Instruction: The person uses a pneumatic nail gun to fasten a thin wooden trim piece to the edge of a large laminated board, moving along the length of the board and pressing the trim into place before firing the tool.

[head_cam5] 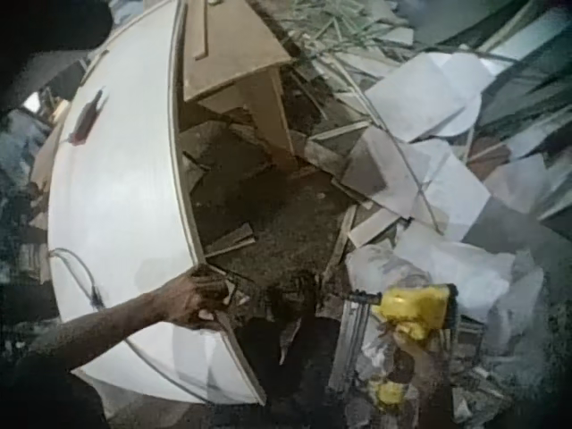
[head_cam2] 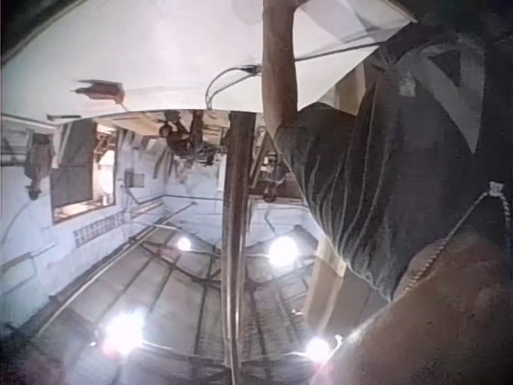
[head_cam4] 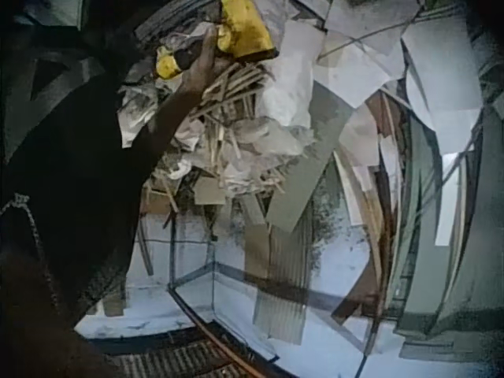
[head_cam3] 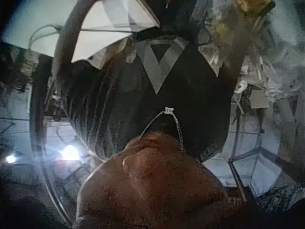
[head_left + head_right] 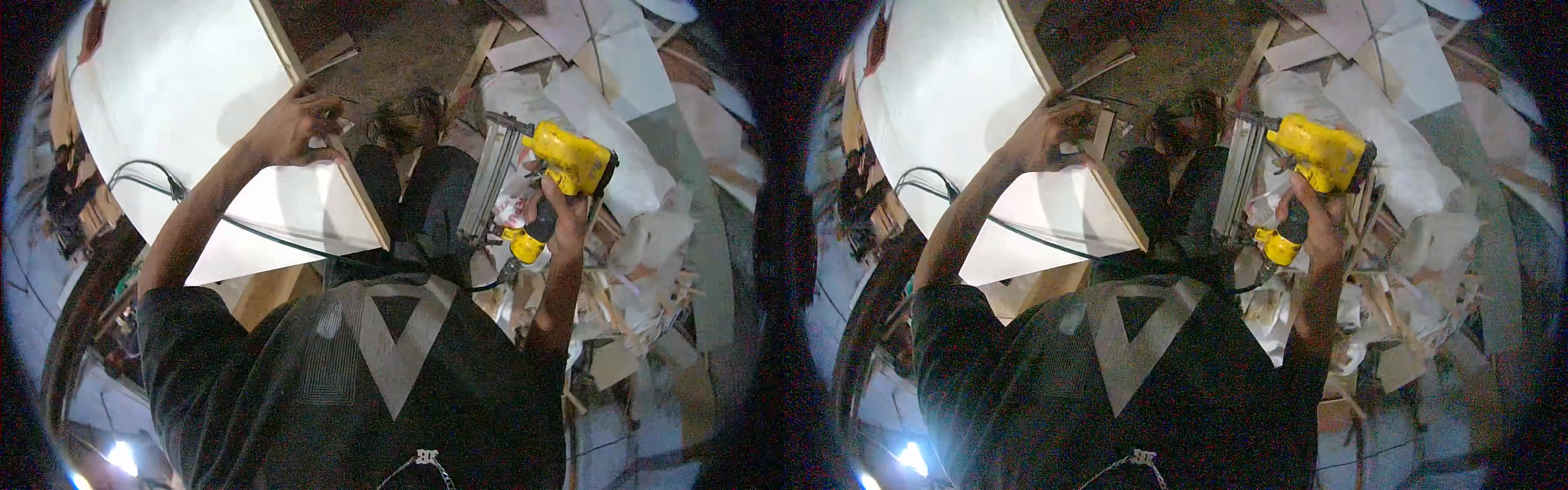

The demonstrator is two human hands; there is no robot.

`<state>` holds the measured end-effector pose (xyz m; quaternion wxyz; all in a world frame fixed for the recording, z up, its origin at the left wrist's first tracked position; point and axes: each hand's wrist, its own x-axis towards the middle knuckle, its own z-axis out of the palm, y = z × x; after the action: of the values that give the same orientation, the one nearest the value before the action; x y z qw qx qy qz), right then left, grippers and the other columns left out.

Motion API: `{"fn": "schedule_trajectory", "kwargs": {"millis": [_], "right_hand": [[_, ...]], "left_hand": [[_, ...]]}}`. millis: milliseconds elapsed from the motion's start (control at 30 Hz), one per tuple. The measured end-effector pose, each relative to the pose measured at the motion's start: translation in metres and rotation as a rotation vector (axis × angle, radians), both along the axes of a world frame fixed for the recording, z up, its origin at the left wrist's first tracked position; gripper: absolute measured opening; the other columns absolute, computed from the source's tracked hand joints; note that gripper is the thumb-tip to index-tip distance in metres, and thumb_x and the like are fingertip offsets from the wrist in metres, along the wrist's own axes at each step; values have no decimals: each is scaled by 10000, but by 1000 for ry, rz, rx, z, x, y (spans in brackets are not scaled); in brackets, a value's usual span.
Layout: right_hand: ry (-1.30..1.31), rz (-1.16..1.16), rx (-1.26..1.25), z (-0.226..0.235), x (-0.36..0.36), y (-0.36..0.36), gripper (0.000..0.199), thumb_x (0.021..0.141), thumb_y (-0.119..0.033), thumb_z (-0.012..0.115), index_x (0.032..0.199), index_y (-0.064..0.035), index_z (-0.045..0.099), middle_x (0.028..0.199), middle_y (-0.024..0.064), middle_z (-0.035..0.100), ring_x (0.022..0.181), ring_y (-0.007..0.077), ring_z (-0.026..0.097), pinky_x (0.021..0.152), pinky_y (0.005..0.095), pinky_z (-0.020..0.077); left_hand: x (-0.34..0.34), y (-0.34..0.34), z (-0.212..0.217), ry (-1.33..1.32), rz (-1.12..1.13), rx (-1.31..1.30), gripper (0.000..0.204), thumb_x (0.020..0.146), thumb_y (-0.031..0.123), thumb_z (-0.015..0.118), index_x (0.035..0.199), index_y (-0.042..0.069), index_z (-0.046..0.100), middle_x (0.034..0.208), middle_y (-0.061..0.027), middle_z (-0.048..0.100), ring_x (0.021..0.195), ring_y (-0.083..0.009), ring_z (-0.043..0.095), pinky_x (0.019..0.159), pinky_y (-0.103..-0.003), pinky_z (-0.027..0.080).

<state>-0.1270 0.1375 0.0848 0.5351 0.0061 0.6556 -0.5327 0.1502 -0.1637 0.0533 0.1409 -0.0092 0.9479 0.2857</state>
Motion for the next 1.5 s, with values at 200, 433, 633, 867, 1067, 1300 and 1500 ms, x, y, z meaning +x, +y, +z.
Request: {"fn": "schedule_trajectory", "kwargs": {"millis": [200,433,633,867,1067,1300,1500], "right_hand": [[59,95,21,3,-5,-4,253,870,-165,565,1074,-19,533,645,50,591,444,119,513,437,252,425],[169,299,133,-5,-16,8,378,781,-280,614,1058,-25,582,683,45,610,535,126,555,535,267,459],[-29,463,213,-20,-13,9,321,789,-240,633,1029,-30,594,857,56,626,562,112,552,524,260,451],[-306,384,-21,-37,39,-34,342,779,-89,664,1087,-19,532,877,82,629,527,112,537,477,250,446],[-322,494,8,-65,45,-39,418,765,-75,678,1148,-26,516,966,60,660,529,84,538,494,236,458],[-325,435,-75,-65,49,-50,440,752,-113,707,1136,-24,512,912,54,648,519,92,538,485,246,454],[-346,454,-67,-70,47,-51,405,765,-80,667,1134,-13,518,873,91,639,527,90,541,418,229,431]], "left_hand": [[-6,-10,-10,-122,-69,22,381,735,445,671,939,124,673,1145,-68,588,1193,-269,450,1060,-500,234],[-25,-26,-33,-37,-91,-21,396,768,482,631,969,144,682,1045,-48,639,1088,-237,538,1052,-463,264],[-47,-28,-41,178,-153,19,331,806,441,601,937,146,675,994,-18,641,1087,-225,522,1081,-462,232],[-35,-33,-42,205,-166,28,273,806,408,613,906,162,677,959,6,650,993,-200,552,1023,-461,297],[-36,-34,-43,289,-161,-12,265,782,395,646,878,150,678,928,4,658,957,-201,569,968,-440,350],[-35,-30,-41,364,-155,-14,284,762,404,665,846,133,675,898,12,664,953,-198,571,945,-441,370],[-35,-33,-37,270,-175,10,261,777,390,654,852,141,676,926,11,654,996,-213,565,1022,-467,319]]}}
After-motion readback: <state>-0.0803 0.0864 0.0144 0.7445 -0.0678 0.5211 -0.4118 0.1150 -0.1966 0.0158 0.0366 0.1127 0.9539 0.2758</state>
